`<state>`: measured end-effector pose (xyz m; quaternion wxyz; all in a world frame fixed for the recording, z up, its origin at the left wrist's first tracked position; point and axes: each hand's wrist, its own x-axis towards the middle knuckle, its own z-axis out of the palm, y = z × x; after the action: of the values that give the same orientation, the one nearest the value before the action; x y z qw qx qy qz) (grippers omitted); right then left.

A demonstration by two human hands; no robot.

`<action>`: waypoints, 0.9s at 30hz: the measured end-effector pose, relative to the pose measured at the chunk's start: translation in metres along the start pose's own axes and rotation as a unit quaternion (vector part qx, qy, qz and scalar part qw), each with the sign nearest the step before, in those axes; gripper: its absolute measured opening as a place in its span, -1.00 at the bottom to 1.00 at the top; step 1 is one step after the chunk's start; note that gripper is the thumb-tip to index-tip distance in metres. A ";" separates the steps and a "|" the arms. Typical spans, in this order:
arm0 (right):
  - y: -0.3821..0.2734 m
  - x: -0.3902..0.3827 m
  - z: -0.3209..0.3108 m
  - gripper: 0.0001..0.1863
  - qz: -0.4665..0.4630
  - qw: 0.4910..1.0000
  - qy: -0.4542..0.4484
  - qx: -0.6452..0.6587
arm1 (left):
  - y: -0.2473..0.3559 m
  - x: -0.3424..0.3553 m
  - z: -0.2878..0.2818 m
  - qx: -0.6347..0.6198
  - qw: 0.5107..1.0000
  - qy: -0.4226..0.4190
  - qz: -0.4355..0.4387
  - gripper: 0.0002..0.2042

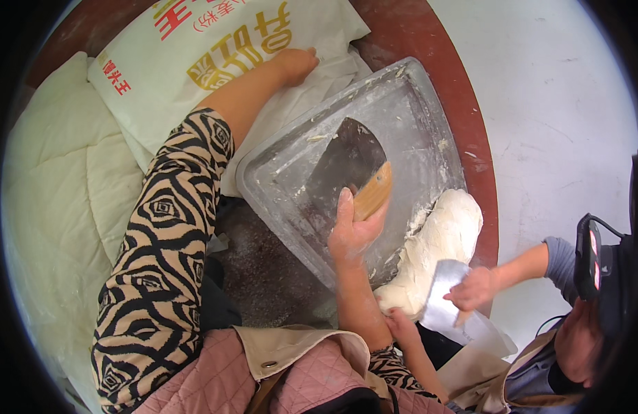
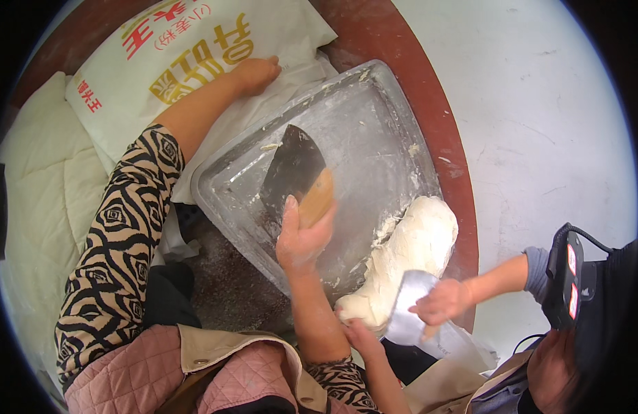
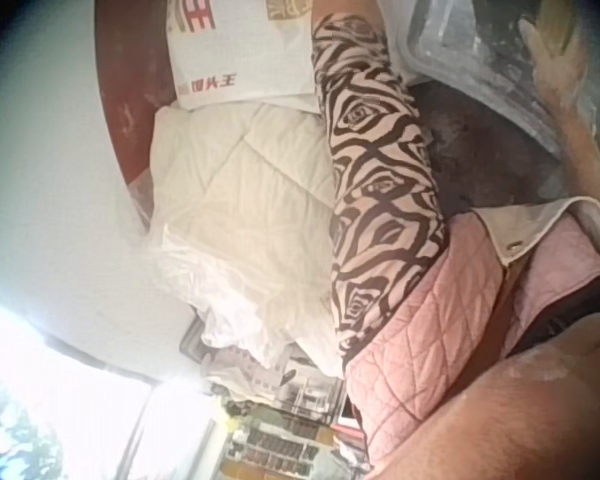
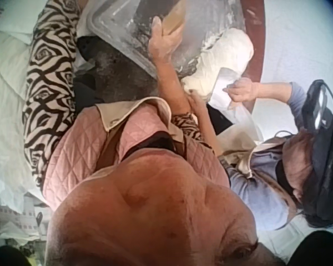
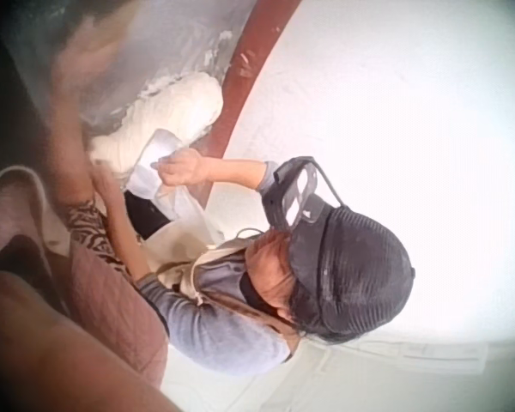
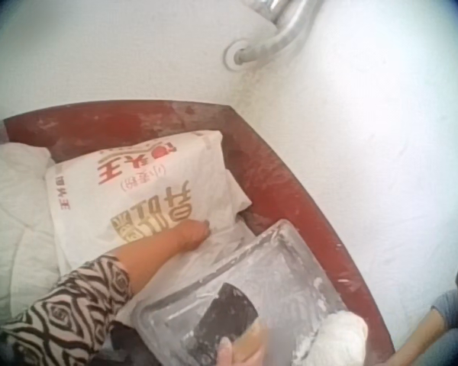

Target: The person kneads a large mass of dough on a metal tray, then uses a bench scraper to remove and clean residual dough from the tray. They wipe the tray with a cloth and place the cleaned tray aside. The person then walks to a freezer, opens it, and places a white bag inside.

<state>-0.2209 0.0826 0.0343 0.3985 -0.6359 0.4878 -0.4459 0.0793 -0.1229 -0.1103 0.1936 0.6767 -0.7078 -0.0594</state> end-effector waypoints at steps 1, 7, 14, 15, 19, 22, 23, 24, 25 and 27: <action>0.001 -0.002 0.000 -0.42 -0.016 1.000 -0.001 0.010 | 0.000 0.000 0.001 -0.023 0.999 0.025 0.000 -0.90; 0.012 -0.003 -0.003 -0.35 -0.014 1.000 -0.002 0.004 | 0.011 0.026 0.008 -0.070 0.998 -0.003 0.003 -0.89; 0.000 -0.005 -0.008 -0.38 0.044 0.999 -0.011 0.003 | 0.013 0.029 0.017 0.039 0.997 -0.065 -0.015 -0.84; -0.002 -0.005 -0.009 -0.38 0.038 0.999 -0.011 0.005 | 0.011 0.027 0.018 0.072 0.995 -0.073 -0.003 -0.85; -0.005 -0.005 -0.011 -0.40 0.061 0.998 -0.010 0.022 | 0.009 0.019 0.014 0.074 0.996 -0.038 0.003 -0.87; -0.003 -0.005 -0.009 -0.44 0.052 0.999 -0.007 0.011 | 0.015 0.024 -0.011 -0.082 0.994 0.032 -0.069 -0.84; -0.003 -0.005 -0.008 -0.47 0.040 0.999 -0.006 0.007 | 0.021 0.025 -0.024 -0.134 0.987 0.079 -0.045 -0.84; -0.003 -0.004 -0.008 -0.50 0.037 0.999 0.001 0.001 | 0.028 0.024 -0.039 -0.185 0.976 0.110 -0.032 -0.82; -0.004 -0.003 -0.008 -0.52 0.037 0.999 0.006 -0.006 | 0.035 0.022 -0.057 -0.242 0.959 0.148 -0.012 -0.79; -0.007 -0.001 -0.011 -0.58 0.037 0.999 -0.009 -0.011 | 0.052 0.017 -0.095 -0.240 0.961 0.138 -0.011 -0.80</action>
<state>-0.2297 0.0843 0.0438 0.4118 -0.6259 0.5125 -0.4195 0.0640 -0.1182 -0.0014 0.4455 0.6200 -0.6314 -0.1357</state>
